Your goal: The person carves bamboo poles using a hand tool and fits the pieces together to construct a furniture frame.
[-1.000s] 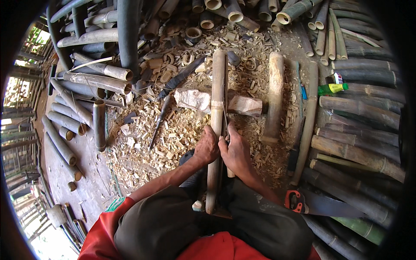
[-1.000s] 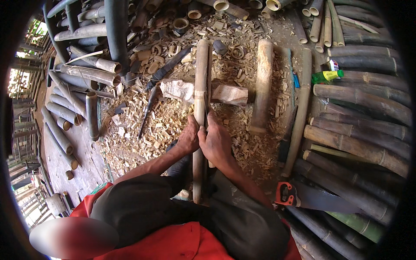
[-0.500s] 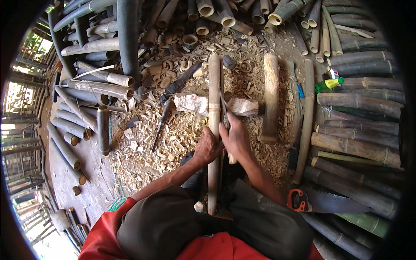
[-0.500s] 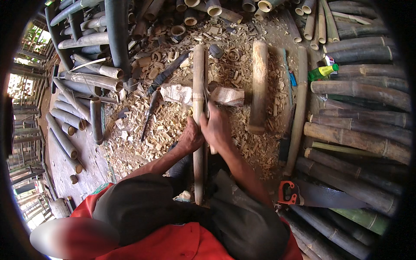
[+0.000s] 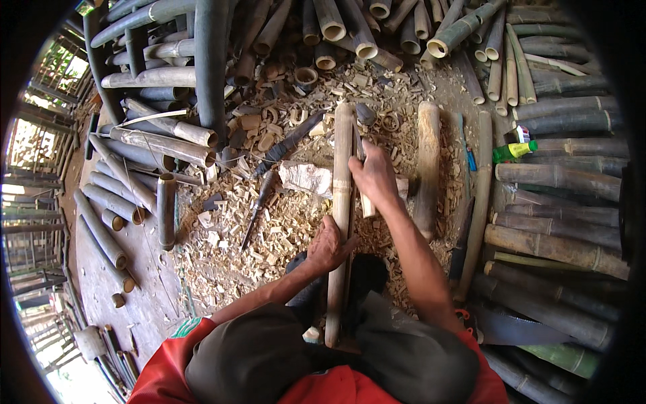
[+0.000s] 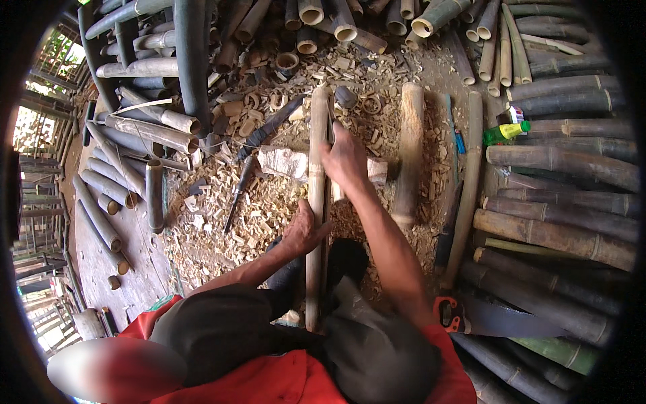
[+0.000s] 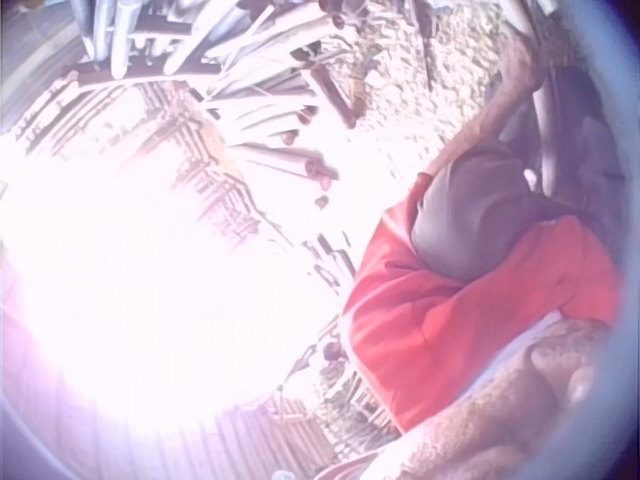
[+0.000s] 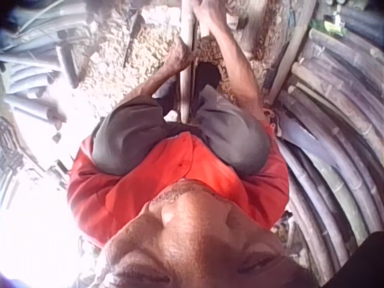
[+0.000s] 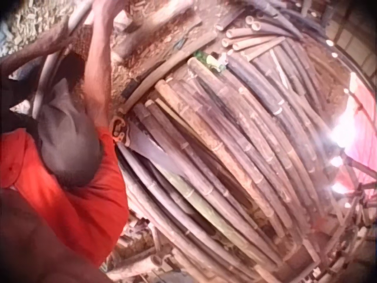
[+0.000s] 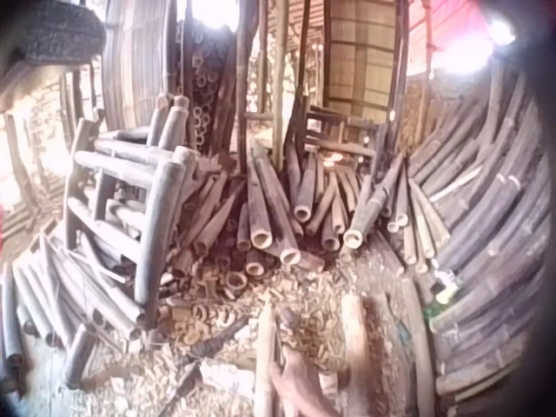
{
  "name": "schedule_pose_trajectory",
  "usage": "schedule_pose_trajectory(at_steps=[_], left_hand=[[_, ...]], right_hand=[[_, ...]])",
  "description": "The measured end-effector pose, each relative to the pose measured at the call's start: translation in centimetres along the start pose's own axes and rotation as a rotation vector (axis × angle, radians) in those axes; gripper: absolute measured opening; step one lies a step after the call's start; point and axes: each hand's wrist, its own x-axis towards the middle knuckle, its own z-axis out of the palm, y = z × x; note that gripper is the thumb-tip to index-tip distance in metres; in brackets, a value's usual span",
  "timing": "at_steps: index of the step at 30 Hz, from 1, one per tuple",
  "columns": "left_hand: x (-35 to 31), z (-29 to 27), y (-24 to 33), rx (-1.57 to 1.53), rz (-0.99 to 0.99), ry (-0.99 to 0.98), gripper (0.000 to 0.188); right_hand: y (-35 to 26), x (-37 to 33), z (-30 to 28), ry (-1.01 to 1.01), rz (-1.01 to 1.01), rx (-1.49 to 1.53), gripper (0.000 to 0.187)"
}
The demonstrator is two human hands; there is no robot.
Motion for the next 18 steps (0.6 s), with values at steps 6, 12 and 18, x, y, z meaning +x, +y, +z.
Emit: schedule_pose_trajectory(at_steps=[6,12,18], left_hand=[[0.5,-0.7,-3.8,-0.327,0.101,-0.076,0.075],[0.5,-1.1,-2.7,-0.317,0.063,-0.103,0.075],[-0.1,-0.5,-0.8,-0.018,-0.059,0.0,0.079]], right_hand=[[-3.5,-2.2,-5.4,-0.2,0.254,0.726,0.048],[-0.7,-13.1,-4.1,-0.236,0.364,1.051,0.025],[0.1,-14.3,-2.2,-0.307,0.462,1.121,0.02]])
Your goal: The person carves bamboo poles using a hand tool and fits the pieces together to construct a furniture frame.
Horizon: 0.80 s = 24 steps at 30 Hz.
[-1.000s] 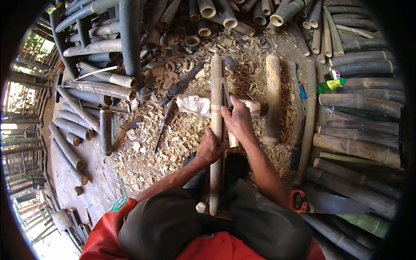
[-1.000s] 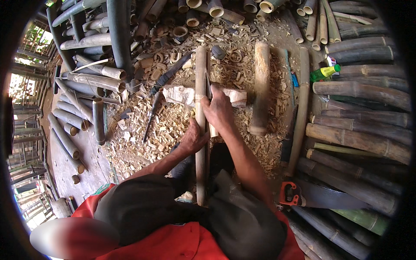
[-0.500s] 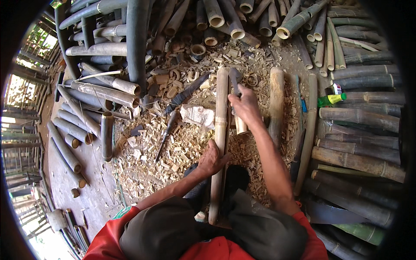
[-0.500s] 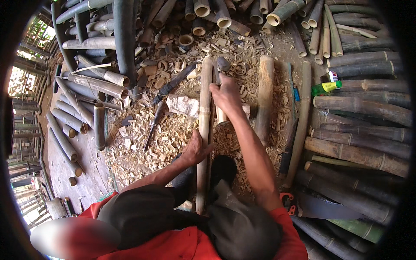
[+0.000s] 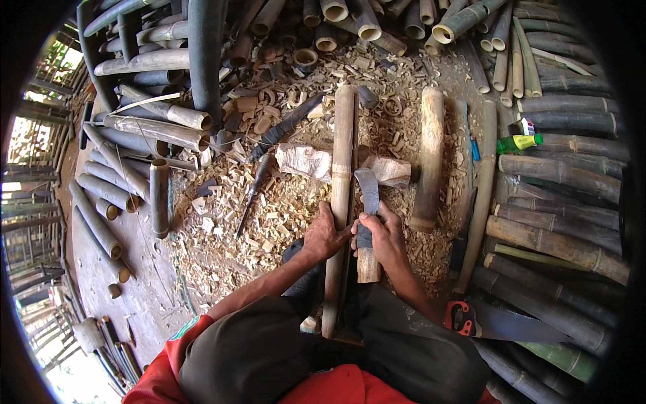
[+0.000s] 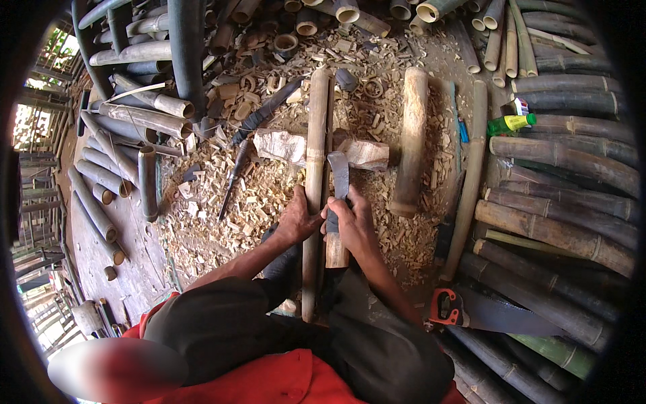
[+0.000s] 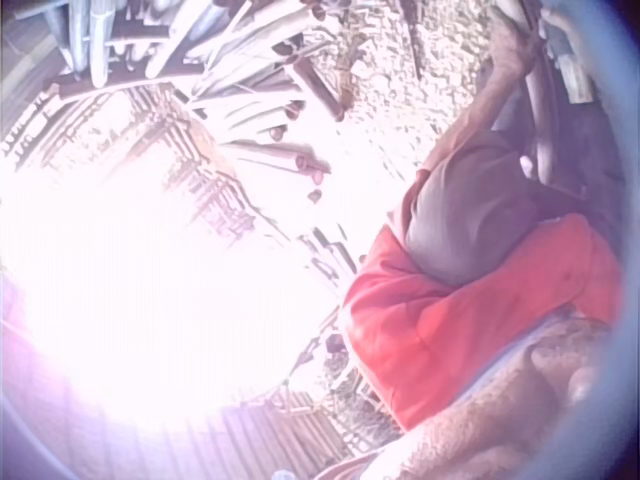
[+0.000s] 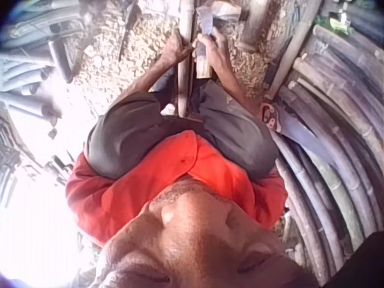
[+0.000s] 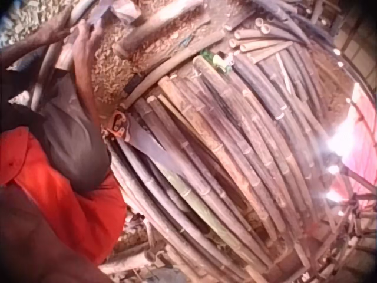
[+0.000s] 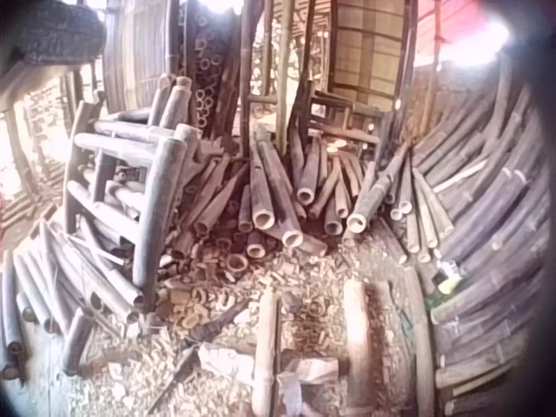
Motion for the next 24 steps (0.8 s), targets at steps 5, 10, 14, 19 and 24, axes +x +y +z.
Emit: schedule_pose_trajectory(at_steps=[5,10,14,19,24], left_hand=[[0.0,0.6,0.2,0.048,-0.005,0.064,0.077],[0.4,1.3,0.3,0.048,-0.006,0.124,0.074],[1.0,1.4,0.0,0.057,0.15,0.224,0.064],[1.0,1.4,-0.6,0.019,0.187,0.219,0.064],[1.0,1.5,-0.4,-0.004,0.086,0.14,0.073]], right_hand=[[-0.5,0.5,0.1,0.0,-0.002,0.027,0.02],[-1.1,1.3,-0.1,-0.024,-0.029,0.001,0.017],[-0.6,2.4,-1.5,-0.04,-0.109,-0.199,0.017],[0.1,0.9,-0.6,-0.015,-0.133,-0.061,0.017],[1.3,2.3,-1.4,-0.039,-0.151,0.026,0.017]])
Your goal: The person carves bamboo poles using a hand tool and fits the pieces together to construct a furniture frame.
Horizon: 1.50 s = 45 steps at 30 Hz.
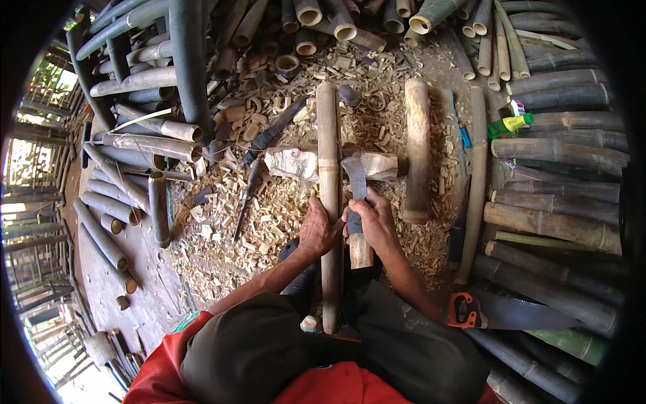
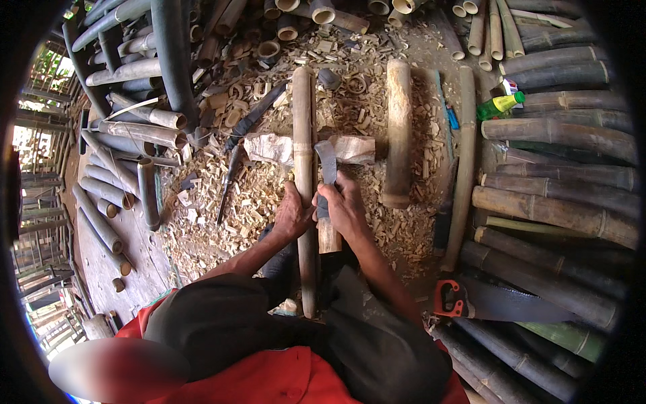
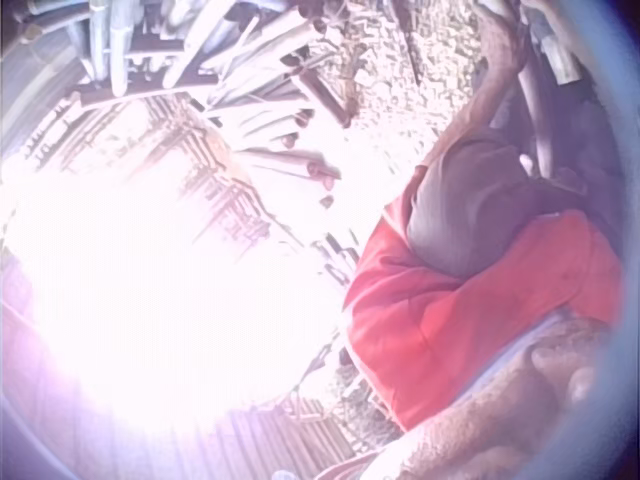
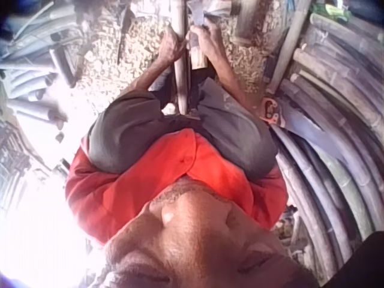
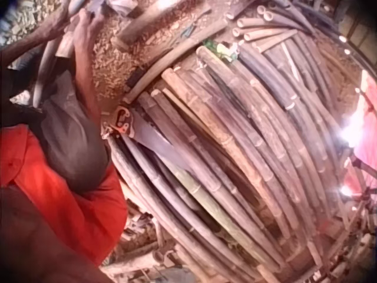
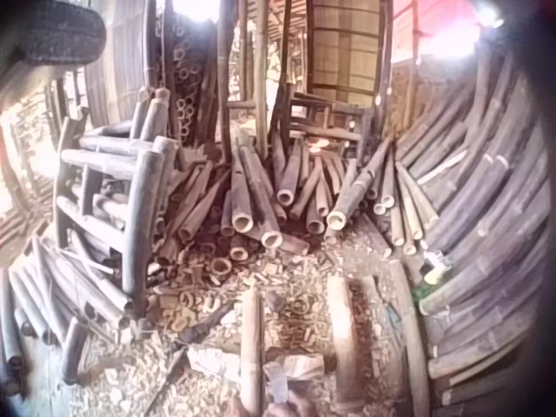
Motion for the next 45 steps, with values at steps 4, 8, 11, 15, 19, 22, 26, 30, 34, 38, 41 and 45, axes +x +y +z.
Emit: schedule_pose_trajectory(at_steps=[4,8,11,15,19,22,26,30,34,38,41,45], left_hand=[[-0.2,0.1,0.0,0.034,0.014,0.036,0.073],[-0.2,-0.3,0.8,0.043,-0.014,-0.004,0.073],[-0.2,0.0,0.8,0.046,-0.057,-0.007,0.07],[-0.4,0.0,0.9,0.045,-0.064,0.014,0.067],[-0.2,0.1,0.8,0.037,-0.075,0.009,0.066],[-0.2,0.0,1.2,0.022,-0.096,0.006,0.067],[-0.4,-0.5,1.3,-0.006,-0.057,-0.016,0.066],[-0.6,-0.6,0.9,0.021,-0.016,-0.003,0.065],[-0.4,-0.2,0.5,-0.004,0.033,-0.01,0.067],[-0.2,0.1,-2.1,-0.146,0.123,-0.013,0.078],[-0.2,-1.4,-3.7,-0.49,0.108,-0.217,0.08],[-0.9,-3.5,-1.0,-0.653,0.108,-0.323,0.068]], right_hand=[[-0.7,-0.3,0.0,-0.021,0.061,0.08,0.017],[-1.0,-0.3,0.6,0.017,-0.006,0.063,0.018],[-1.0,0.6,0.1,-0.016,0.043,0.085,0.02],[-1.9,0.9,1.0,0.012,0.097,0.082,0.021],[-1.2,2.7,0.7,0.007,0.048,0.013,0.021],[-1.8,3.3,0.6,0.003,0.051,-0.034,0.021],[-3.7,5.4,0.8,0.023,0.084,-0.12,0.02],[-6.4,12.3,1.1,0.058,0.019,-0.21,0.024],[-9.5,15.7,0.5,0.028,0.029,-0.326,0.02],[-8.9,14.1,0.2,-0.024,-0.015,-0.311,0.02],[-7.0,7.6,-0.1,0.051,0.02,-0.417,0.054],[-2.8,1.3,0.0,-0.01,-0.033,-0.846,0.054]])
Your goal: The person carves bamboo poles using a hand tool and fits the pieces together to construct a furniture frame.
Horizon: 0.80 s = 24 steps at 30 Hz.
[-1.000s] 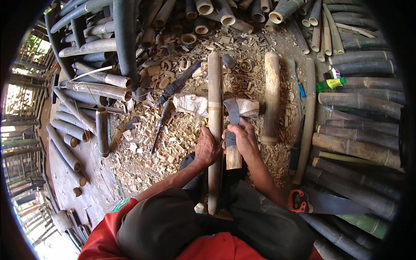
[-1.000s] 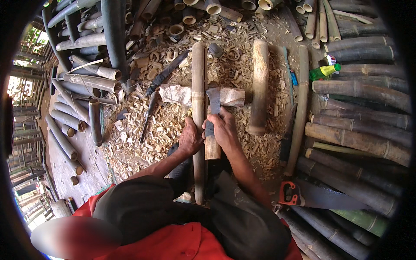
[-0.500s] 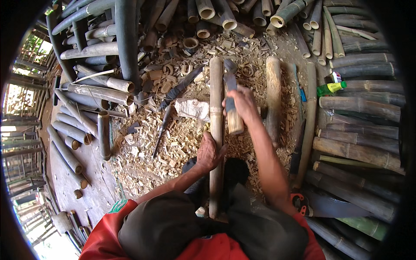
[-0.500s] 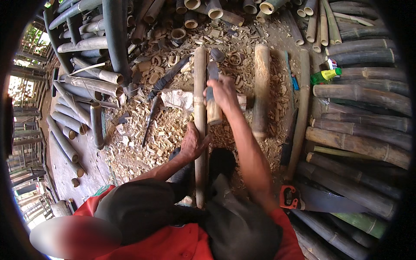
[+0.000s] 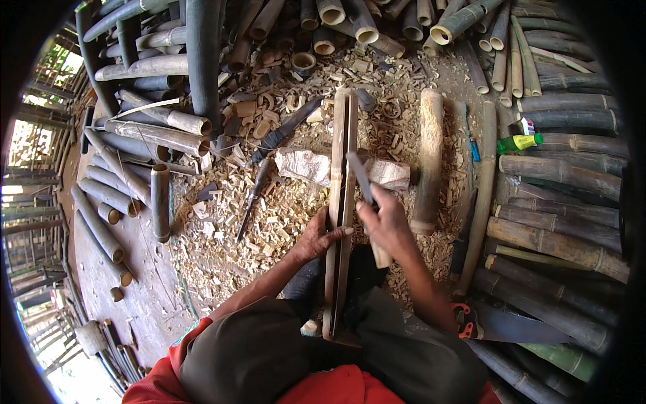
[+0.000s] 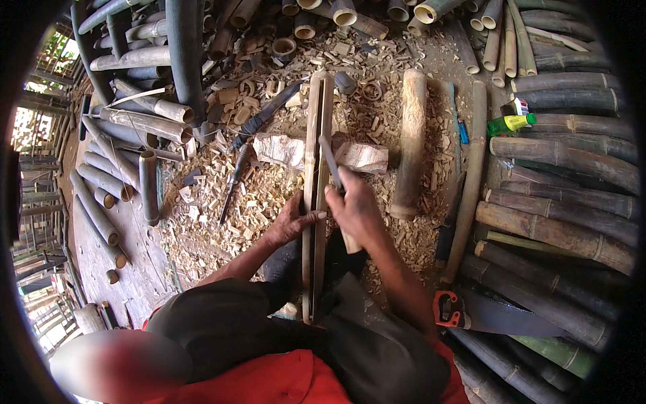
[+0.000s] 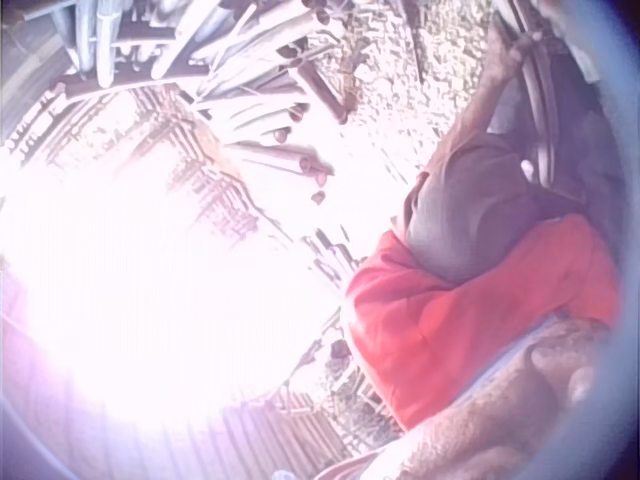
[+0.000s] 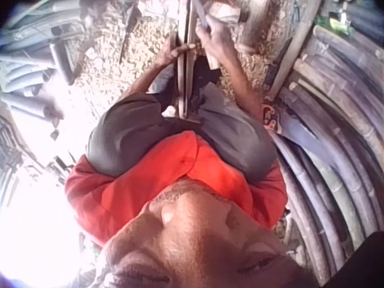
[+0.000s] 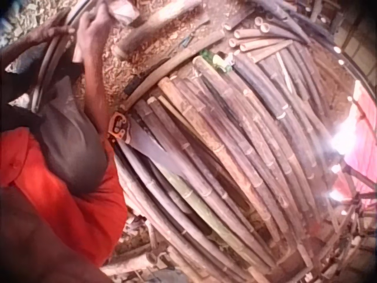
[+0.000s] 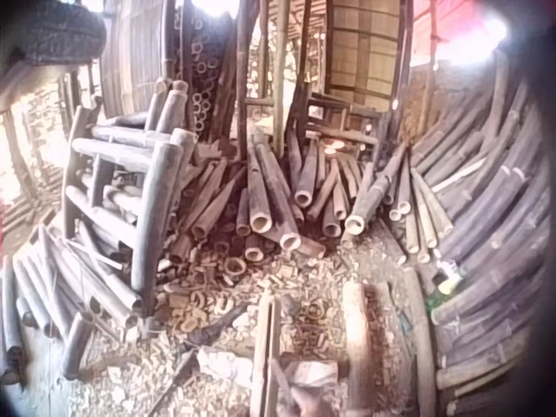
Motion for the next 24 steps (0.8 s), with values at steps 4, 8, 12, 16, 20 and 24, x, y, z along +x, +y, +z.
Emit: schedule_pose_trajectory(at_steps=[4,8,12,16,20,24], left_hand=[[0.3,-0.6,-0.7,0.232,-0.049,0.036,0.066],[1.0,0.0,-1.0,0.281,-0.117,0.102,0.08],[2.9,1.4,1.3,0.538,0.128,0.33,0.094],[8.1,1.6,12.8,0.587,0.366,0.183,0.101],[10.9,1.6,26.3,0.79,0.649,0.072,0.083],[10.0,3.9,30.4,1.135,0.55,0.044,0.046]], right_hand=[[0.6,0.4,1.8,0.105,-0.325,-0.201,0.048],[-3.3,5.2,-0.5,0.139,-0.013,0.235,0.034],[-5.9,4.0,-5.3,0.354,-0.258,0.621,0.035],[-2.4,-1.2,-10.8,0.591,-0.157,0.741,0.03],[3.1,-5.6,-13.5,0.739,-0.058,0.87,0.021],[8.6,-8.5,-15.0,0.799,0.035,0.953,0.024]])
